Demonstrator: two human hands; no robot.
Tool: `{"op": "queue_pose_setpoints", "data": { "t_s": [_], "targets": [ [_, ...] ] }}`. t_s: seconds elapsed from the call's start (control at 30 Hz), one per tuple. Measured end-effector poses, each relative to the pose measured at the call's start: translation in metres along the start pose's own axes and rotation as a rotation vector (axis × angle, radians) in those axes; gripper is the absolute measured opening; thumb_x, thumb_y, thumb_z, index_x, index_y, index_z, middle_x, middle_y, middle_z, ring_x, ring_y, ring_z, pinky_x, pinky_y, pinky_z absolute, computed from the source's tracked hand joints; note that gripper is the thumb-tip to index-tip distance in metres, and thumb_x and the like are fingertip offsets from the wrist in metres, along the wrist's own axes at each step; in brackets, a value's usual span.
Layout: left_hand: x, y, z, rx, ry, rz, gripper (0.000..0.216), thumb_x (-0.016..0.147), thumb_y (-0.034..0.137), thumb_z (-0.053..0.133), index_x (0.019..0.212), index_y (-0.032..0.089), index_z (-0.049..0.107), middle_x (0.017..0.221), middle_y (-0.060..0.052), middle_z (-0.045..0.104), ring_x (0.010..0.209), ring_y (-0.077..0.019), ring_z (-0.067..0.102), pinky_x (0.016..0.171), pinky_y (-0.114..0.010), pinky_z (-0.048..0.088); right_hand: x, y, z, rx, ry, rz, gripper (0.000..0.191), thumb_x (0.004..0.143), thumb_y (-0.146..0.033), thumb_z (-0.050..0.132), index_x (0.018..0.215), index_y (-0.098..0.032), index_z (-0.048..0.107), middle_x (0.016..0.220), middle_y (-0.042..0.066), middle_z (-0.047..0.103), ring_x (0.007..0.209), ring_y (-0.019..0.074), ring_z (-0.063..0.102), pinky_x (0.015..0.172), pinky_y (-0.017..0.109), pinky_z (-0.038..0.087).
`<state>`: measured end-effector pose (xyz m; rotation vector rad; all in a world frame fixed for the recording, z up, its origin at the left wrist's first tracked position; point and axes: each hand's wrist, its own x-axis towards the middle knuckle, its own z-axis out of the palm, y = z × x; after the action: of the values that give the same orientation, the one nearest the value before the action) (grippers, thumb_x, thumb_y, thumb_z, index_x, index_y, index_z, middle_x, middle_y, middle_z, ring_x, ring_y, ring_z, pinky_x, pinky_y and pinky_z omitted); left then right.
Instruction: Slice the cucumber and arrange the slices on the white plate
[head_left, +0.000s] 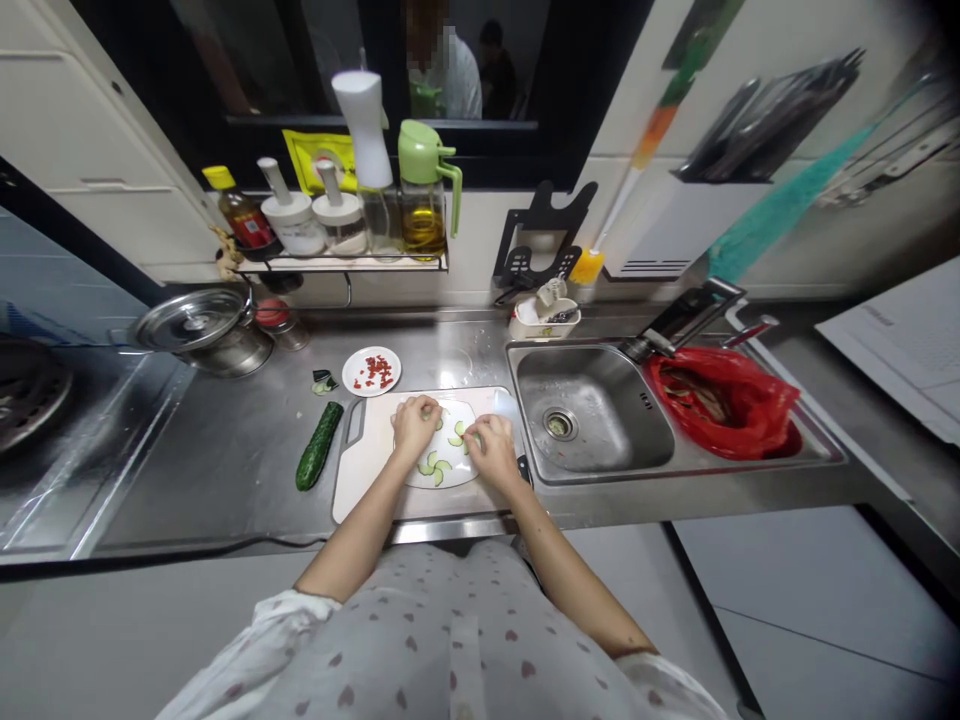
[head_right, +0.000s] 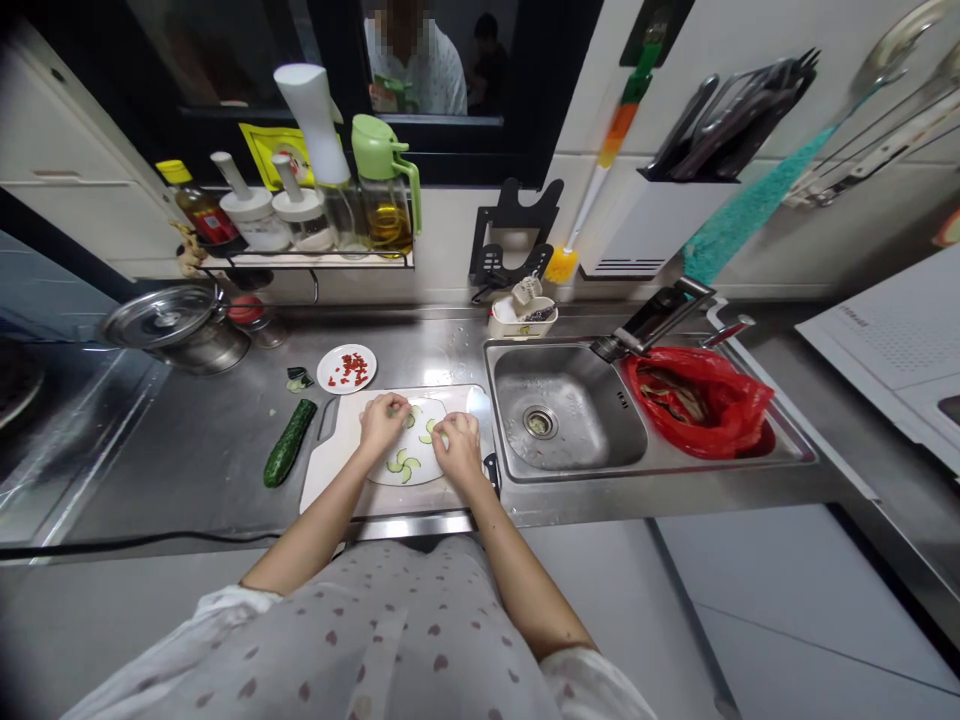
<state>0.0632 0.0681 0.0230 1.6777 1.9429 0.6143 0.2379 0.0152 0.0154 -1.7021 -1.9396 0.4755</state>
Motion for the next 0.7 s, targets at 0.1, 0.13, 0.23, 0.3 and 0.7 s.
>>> {"op": "queue_pose_setpoints", "data": {
  "t_s": [0.1, 0.13, 0.23, 0.3, 0.7],
  "targets": [
    [0.016, -0.018, -0.013, -0.028, 0.082, -0.113, 0.019, 0.085, 0.038, 0.053, 0.094, 0.027, 0.067, 0.098, -0.002, 0.069, 0.101, -0.0218, 0.057, 0.089, -0.034, 0.038, -0.002, 0.002, -0.002, 0.008, 0.019, 0.002, 0.019, 0.09, -0.03, 0.051, 0.088, -0.021, 0.068, 0.107, 0.009, 0.056, 0.111, 0.0253, 0.042, 0.095, 0.038, 0.039],
    [0.021, -0.024, -0.017, -0.029, 0.112, -0.147, 0.019, 0.085, 0.038, 0.054, 0.095, 0.027, 0.067, 0.099, -0.002, 0.069, 0.102, -0.0219, 0.057, 0.089, -0.034, 0.038, -0.003, 0.003, -0.003, 0.021, 0.031, -0.001, 0.019, 0.09, -0.029, 0.052, 0.087, -0.022, 0.068, 0.105, 0.009, 0.057, 0.11, 0.0254, 0.042, 0.096, 0.038, 0.038],
    [0.036, -0.044, -0.031, -0.014, 0.166, -0.208, 0.02, 0.084, 0.035, 0.054, 0.097, 0.028, 0.067, 0.102, -0.002, 0.069, 0.104, -0.0229, 0.056, 0.09, -0.034, 0.037, -0.004, 0.002, -0.006, 0.062, 0.059, -0.017, 0.018, 0.09, -0.028, 0.051, 0.085, -0.022, 0.068, 0.102, 0.008, 0.057, 0.107, 0.0254, 0.044, 0.097, 0.038, 0.038],
    [0.045, -0.056, -0.04, 0.016, 0.171, -0.257, 0.021, 0.084, 0.035, 0.054, 0.099, 0.028, 0.067, 0.103, -0.003, 0.069, 0.104, -0.0238, 0.056, 0.09, -0.036, 0.037, -0.006, -0.001, -0.008, 0.07, 0.061, -0.027, 0.019, 0.09, -0.027, 0.051, 0.085, -0.022, 0.068, 0.101, 0.008, 0.057, 0.107, 0.0252, 0.044, 0.097, 0.038, 0.039],
    [0.096, -0.093, -0.068, 0.332, 0.142, -0.248, 0.028, 0.083, 0.033, 0.052, 0.101, 0.025, 0.072, 0.113, -0.013, 0.067, 0.108, -0.0326, 0.052, 0.089, -0.045, 0.035, -0.021, -0.011, -0.013, 0.083, 0.064, -0.055, 0.02, 0.09, -0.027, 0.049, 0.084, -0.022, 0.067, 0.101, 0.009, 0.058, 0.106, 0.0256, 0.045, 0.096, 0.039, 0.039]
  ]
}}
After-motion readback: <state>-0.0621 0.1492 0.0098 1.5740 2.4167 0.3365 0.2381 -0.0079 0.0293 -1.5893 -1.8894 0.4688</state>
